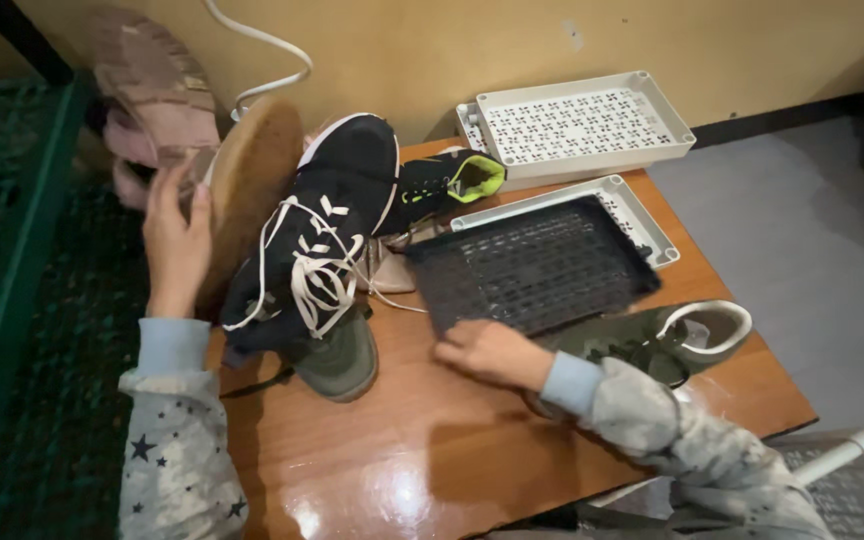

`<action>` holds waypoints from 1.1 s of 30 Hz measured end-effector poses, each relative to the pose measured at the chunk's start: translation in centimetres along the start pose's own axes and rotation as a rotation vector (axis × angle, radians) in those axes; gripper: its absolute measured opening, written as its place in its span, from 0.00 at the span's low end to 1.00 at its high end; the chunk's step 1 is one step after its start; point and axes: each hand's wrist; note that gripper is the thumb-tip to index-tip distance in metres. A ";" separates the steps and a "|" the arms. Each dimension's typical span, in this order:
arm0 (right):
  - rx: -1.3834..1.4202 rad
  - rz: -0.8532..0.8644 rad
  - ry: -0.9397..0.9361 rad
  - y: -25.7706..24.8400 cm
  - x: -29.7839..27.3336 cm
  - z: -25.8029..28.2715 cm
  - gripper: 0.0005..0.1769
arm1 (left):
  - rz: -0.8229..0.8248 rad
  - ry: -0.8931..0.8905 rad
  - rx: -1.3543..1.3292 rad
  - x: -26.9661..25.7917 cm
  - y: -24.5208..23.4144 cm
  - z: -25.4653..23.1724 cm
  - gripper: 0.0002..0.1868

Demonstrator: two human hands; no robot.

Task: The person removes shoes from a green plastic shoe rack, then takes the rack apart by detaching its shelves and support poles and stacking the parts on the floor. They lift the rack upright, pull off the top shelf, and separate the black poles and trays.

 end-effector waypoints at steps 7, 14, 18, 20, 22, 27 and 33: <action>-0.060 0.012 -0.124 -3.3 2.1 2.8 0.09 | -0.180 0.235 0.011 -5.1 -2.8 -7.2 0.16; -0.150 -0.059 0.005 -10.2 -4.5 -1.3 0.13 | -0.117 0.664 -0.373 -14.3 3.1 -15.5 0.14; -0.217 -0.026 0.005 -11.2 -8.6 -2.9 0.20 | 0.435 0.633 -0.317 -16.9 12.1 -18.0 0.13; -0.267 -0.040 -0.028 -11.0 -10.5 -3.6 0.24 | 0.448 0.635 -0.234 -17.0 16.2 -18.2 0.19; -0.304 -0.052 -0.059 -10.9 -12.3 -4.2 0.23 | 0.463 0.643 -0.189 -17.1 19.5 -18.5 0.22; -0.327 -0.124 -0.080 -10.0 -14.1 -5.1 0.20 | 0.578 0.576 -0.130 -17.7 20.9 -17.7 0.24; -0.297 -0.139 -0.052 -10.2 -14.1 -5.2 0.19 | 0.646 0.632 -0.086 -20.2 17.5 -17.8 0.19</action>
Point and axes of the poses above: each hand's wrist, its own x-axis towards the middle knuckle, its own y-axis out of the palm, z = x × y, and after that the axes turned 6 degrees about z, right-handed
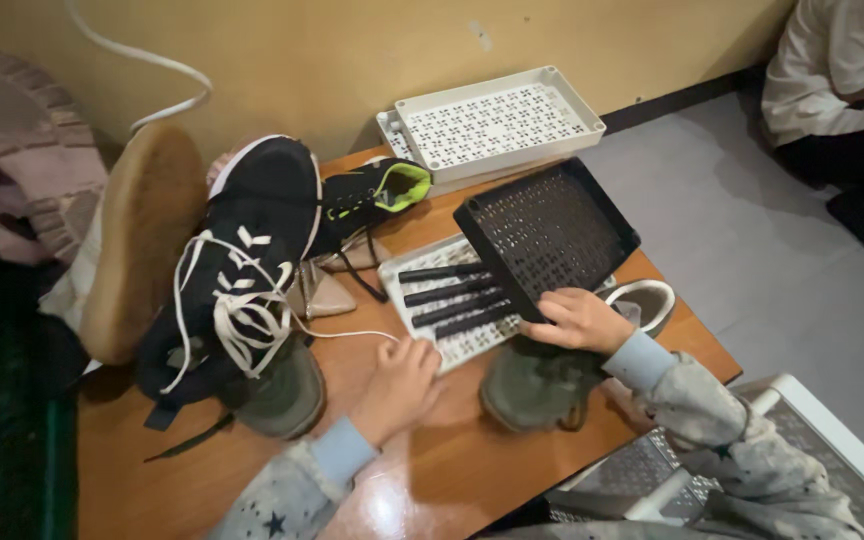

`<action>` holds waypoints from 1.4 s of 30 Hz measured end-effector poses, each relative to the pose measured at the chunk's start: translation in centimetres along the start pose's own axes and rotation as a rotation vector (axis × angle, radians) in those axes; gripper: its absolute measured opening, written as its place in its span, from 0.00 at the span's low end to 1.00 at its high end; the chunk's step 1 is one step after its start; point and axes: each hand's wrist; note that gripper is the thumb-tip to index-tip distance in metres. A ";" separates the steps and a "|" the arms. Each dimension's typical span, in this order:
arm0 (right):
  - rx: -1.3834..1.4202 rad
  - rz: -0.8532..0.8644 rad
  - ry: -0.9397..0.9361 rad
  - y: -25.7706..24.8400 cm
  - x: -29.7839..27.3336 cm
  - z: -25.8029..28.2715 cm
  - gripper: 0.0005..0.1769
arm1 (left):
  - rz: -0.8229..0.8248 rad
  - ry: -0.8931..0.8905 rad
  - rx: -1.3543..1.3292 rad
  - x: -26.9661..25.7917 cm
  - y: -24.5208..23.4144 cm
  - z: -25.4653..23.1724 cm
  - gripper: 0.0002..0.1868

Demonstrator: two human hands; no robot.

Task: The person removes shoes from a green plastic shoe rack, then takes the rack apart by detaching its shelves and support poles and stacking the parts on the floor. They lift the rack upright, pull off the top shelf, and separate the black poles and trays.

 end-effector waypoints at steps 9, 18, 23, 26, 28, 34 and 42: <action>0.103 0.225 -0.148 1.6 1.1 0.6 0.21 | 0.054 0.071 -0.008 -9.5 -5.6 -3.4 0.14; 0.039 0.160 0.429 4.6 3.3 2.3 0.31 | 0.184 -0.018 0.022 -6.7 -5.9 -1.0 0.12; -0.107 0.124 0.738 5.7 3.1 2.6 0.32 | -0.167 -0.123 0.192 -3.2 -4.5 2.4 0.12; -0.242 0.189 0.862 6.9 2.4 2.3 0.33 | -0.030 -0.190 0.182 -2.1 -3.1 3.3 0.14; -0.336 0.182 0.925 8.2 1.4 2.3 0.29 | 0.061 -0.212 0.155 -2.2 -2.3 3.8 0.14; -0.205 0.263 1.087 11.6 -1.6 1.1 0.26 | -0.228 -0.274 -0.060 -3.9 -1.0 3.8 0.15; -0.196 0.415 1.118 10.5 -1.2 0.7 0.22 | -0.427 -0.640 -0.845 -3.7 -1.6 3.7 0.18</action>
Point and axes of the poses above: each hand's wrist, its own x-axis towards the middle knuckle, its own y-axis out of the palm, z = x × y, and after that the axes turned 6 degrees about z, right-handed
